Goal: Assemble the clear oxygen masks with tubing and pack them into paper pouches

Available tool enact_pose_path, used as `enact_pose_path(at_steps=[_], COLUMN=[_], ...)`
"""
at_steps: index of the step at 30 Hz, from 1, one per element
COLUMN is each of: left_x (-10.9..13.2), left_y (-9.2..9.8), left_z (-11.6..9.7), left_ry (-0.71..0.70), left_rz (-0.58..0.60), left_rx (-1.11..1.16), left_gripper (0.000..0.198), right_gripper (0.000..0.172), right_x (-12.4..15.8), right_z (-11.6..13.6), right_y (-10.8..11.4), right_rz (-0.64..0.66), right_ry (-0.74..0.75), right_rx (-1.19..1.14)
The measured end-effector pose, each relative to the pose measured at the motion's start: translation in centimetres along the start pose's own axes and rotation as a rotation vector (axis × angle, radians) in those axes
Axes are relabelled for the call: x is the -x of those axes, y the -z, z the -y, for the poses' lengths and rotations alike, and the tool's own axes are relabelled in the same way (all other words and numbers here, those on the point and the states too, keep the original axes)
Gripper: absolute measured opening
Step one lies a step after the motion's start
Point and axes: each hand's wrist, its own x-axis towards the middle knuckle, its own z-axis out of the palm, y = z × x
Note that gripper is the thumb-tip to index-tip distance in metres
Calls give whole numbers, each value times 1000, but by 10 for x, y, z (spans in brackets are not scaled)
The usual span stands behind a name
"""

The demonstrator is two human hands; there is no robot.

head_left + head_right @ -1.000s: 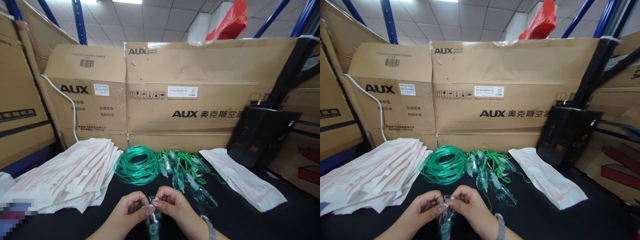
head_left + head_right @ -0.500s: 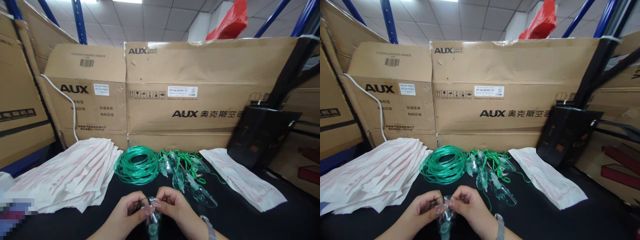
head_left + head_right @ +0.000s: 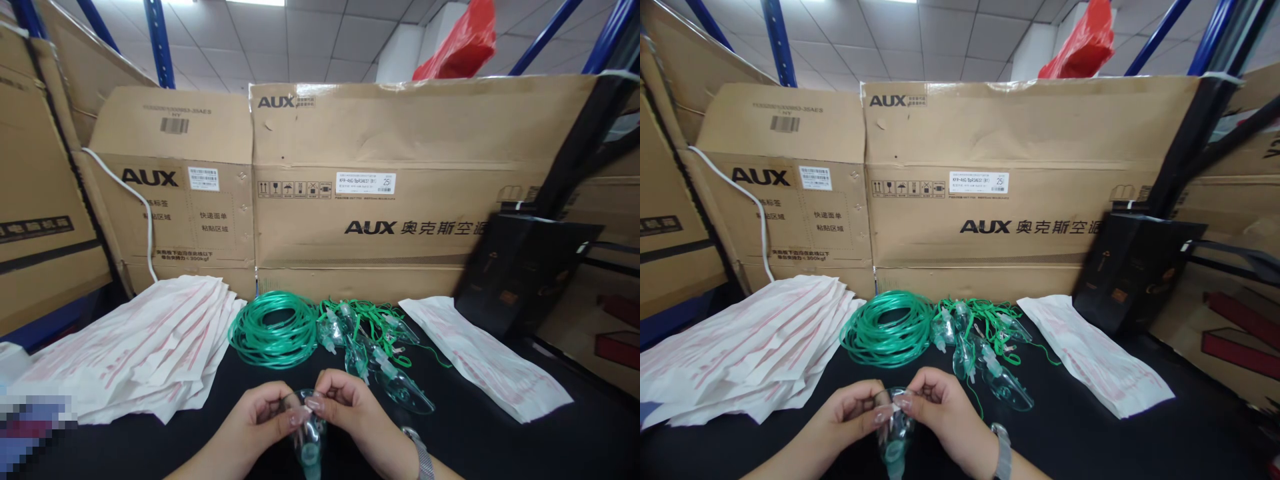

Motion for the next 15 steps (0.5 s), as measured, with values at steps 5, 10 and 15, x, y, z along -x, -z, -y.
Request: enact_pose_path(at_steps=[5, 10, 15], left_x=[-2, -2, -1], left_y=[1, 1, 1], left_z=[5, 5, 2], left_ry=[-34, -8, 31], left_rz=[-19, -22, -70], left_rx=[-13, -21, -102], left_gripper=[25, 24, 29], right_gripper=[31, 32, 30], right_x=[1, 0, 0], right_z=[-2, -4, -7], right_y=[-1, -3, -2], right_rz=[-36, -29, -1], right_ry=[26, 40, 48], right_rx=[-10, 41, 86])
